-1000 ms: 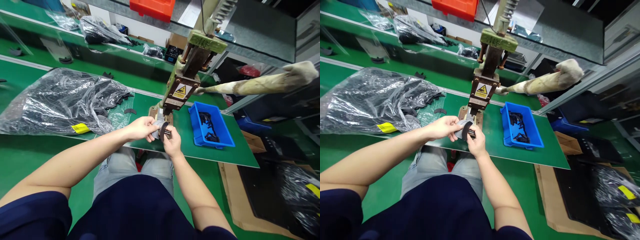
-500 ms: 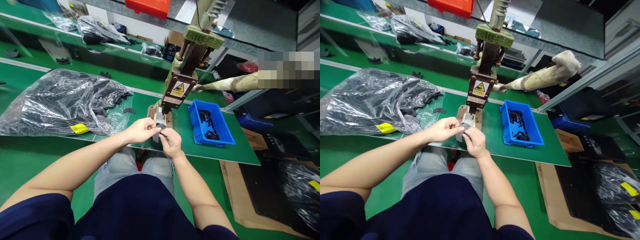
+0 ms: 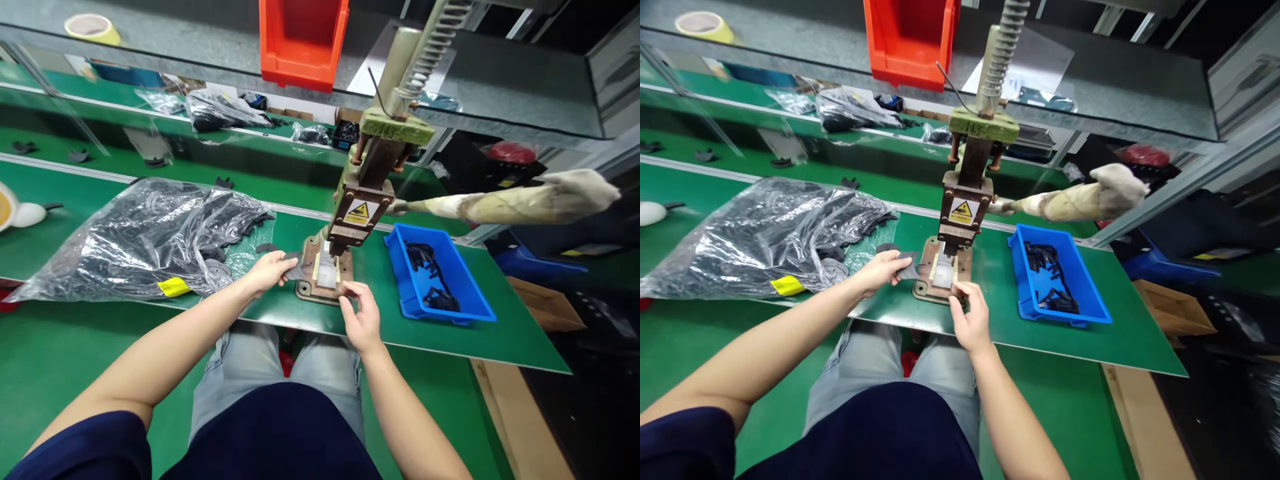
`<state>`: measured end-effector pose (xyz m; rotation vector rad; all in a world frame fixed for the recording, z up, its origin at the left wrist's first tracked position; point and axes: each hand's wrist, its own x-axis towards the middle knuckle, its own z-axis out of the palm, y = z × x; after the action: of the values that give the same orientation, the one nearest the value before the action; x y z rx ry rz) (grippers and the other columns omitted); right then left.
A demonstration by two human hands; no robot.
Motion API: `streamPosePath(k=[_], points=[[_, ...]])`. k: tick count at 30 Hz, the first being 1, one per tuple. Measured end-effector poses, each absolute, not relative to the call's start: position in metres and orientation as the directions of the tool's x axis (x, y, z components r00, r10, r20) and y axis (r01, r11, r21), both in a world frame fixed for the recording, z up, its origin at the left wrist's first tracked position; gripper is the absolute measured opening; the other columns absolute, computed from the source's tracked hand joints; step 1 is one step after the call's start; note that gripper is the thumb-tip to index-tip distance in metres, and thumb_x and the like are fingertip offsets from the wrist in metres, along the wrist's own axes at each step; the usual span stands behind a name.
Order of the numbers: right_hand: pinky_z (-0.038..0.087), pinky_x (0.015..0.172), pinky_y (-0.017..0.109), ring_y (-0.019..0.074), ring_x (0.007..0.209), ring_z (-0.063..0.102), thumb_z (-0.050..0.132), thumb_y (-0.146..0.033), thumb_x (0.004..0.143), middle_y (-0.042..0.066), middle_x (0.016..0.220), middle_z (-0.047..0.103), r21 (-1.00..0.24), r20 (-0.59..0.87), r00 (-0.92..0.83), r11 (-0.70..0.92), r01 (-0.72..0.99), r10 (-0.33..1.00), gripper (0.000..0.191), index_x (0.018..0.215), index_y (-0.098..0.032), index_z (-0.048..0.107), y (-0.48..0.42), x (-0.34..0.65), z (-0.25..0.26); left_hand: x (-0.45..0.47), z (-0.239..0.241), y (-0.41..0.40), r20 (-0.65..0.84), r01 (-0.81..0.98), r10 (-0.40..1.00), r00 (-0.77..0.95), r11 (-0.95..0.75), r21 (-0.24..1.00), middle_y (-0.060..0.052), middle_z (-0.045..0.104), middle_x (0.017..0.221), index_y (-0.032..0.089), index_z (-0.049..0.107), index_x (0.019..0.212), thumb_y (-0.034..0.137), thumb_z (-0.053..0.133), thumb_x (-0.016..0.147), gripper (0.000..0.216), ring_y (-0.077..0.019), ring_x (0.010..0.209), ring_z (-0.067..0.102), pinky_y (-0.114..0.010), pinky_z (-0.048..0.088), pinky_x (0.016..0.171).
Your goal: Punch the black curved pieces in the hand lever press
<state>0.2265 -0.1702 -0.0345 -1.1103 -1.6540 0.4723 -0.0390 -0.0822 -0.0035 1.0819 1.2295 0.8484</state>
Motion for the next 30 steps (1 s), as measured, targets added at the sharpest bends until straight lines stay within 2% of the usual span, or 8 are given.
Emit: streamPosePath(k=[5, 13, 18, 20, 22, 25, 27, 30], points=[[0.064, 0.090, 0.047, 0.0241, 0.102, 0.072, 0.062, -0.026, 0.099, 0.009, 0.107, 0.073, -0.769, 0.518, -0.003, 0.468, 0.435, 0.855, 0.026, 0.123, -0.028, 0.070, -0.194, 0.253, -0.039, -0.036, -0.015, -0.003, -0.496, -0.008, 0.868, -0.011, 0.496, 0.868, 0.001, 0.063, 0.062, 0.018, 0.054, 0.086, 0.035, 0.081, 0.093, 0.032, -0.0082, 0.046, 0.058, -0.017, 0.047, 0.046], [0.065, 0.079, 0.043, 0.0243, 0.094, 0.075, 0.061, -0.022, 0.098, 0.008, 0.100, 0.076, -0.752, 0.488, -0.010, 0.426, 0.504, 0.873, 0.024, 0.116, -0.030, 0.075, -0.216, 0.285, -0.027, -0.023, 0.014, 0.125, -0.377, -0.016, 0.921, -0.096, 0.378, 0.926, -0.005, 0.075, 0.081, 0.016, 0.061, 0.098, 0.049, 0.072, 0.100, 0.035, -0.0108, 0.064, 0.069, -0.020, 0.056, 0.064], [0.064, 0.072, 0.042, 0.0232, 0.079, 0.073, 0.051, -0.020, 0.102, 0.004, 0.074, 0.070, -0.727, 0.523, -0.038, 0.469, 0.502, 0.851, 0.027, 0.090, -0.027, 0.075, -0.223, 0.305, -0.026, -0.034, -0.004, 0.096, -0.223, 0.108, 0.963, -0.150, 0.241, 0.965, -0.014, 0.080, 0.094, 0.017, 0.061, 0.070, 0.070, 0.038, 0.108, 0.069, -0.0166, 0.080, 0.071, -0.023, 0.053, 0.065], [0.064, 0.072, 0.041, 0.0224, 0.078, 0.072, 0.048, -0.020, 0.103, 0.003, 0.072, 0.068, -0.726, 0.526, -0.049, 0.478, 0.495, 0.849, 0.030, 0.092, -0.027, 0.075, -0.220, 0.303, -0.026, -0.041, -0.011, 0.060, -0.120, 0.226, 0.991, -0.065, 0.132, 0.965, -0.015, 0.081, 0.100, 0.018, 0.058, 0.059, 0.072, 0.035, 0.106, 0.075, -0.0199, 0.087, 0.072, -0.025, 0.055, 0.070], [0.063, 0.074, 0.040, 0.0219, 0.083, 0.073, 0.051, -0.022, 0.103, 0.005, 0.083, 0.073, -0.728, 0.511, -0.054, 0.465, 0.503, 0.858, 0.027, 0.108, -0.028, 0.077, -0.213, 0.291, -0.024, -0.048, -0.011, 0.018, -0.025, 0.386, 0.996, 0.090, -0.011, 0.923, -0.014, 0.081, 0.105, 0.019, 0.064, 0.061, 0.069, 0.039, 0.106, 0.071, -0.0226, 0.095, 0.073, -0.028, 0.057, 0.081], [0.064, 0.098, 0.046, 0.0245, 0.111, 0.074, 0.060, -0.029, 0.101, 0.008, 0.116, 0.079, -0.697, 0.509, -0.126, 0.493, 0.520, 0.852, 0.029, 0.126, -0.031, 0.074, -0.202, 0.252, -0.011, -0.049, -0.004, -0.049, 0.193, 0.569, 0.908, 0.372, -0.387, 0.726, -0.011, 0.079, 0.113, 0.023, 0.078, 0.096, 0.051, 0.048, 0.107, 0.043, -0.0259, 0.113, 0.071, -0.037, 0.054, 0.105], [0.055, 0.118, 0.054, 0.0278, 0.135, 0.066, 0.057, -0.037, 0.103, 0.011, 0.138, 0.074, -0.617, 0.534, -0.285, 0.597, 0.512, 0.796, 0.042, 0.143, -0.027, 0.064, -0.194, 0.216, 0.000, -0.045, -0.001, -0.088, 0.214, 0.562, 0.775, 0.594, -0.591, 0.578, -0.011, 0.077, 0.120, 0.024, 0.076, 0.115, 0.041, 0.050, 0.106, 0.033, -0.0272, 0.114, 0.071, -0.041, 0.055, 0.106], [0.041, 0.134, 0.050, 0.0253, 0.155, 0.050, 0.053, -0.053, 0.104, 0.012, 0.156, 0.063, -0.555, 0.515, -0.481, 0.704, 0.444, 0.709, 0.059, 0.153, -0.020, 0.053, -0.177, 0.162, 0.013, -0.037, -0.006, -0.129, 0.248, 0.526, 0.639, 0.728, -0.753, 0.396, -0.012, 0.079, 0.113, 0.022, 0.076, 0.112, 0.032, 0.059, 0.099, 0.024, -0.0300, 0.103, 0.073, -0.044, 0.058, 0.096]])
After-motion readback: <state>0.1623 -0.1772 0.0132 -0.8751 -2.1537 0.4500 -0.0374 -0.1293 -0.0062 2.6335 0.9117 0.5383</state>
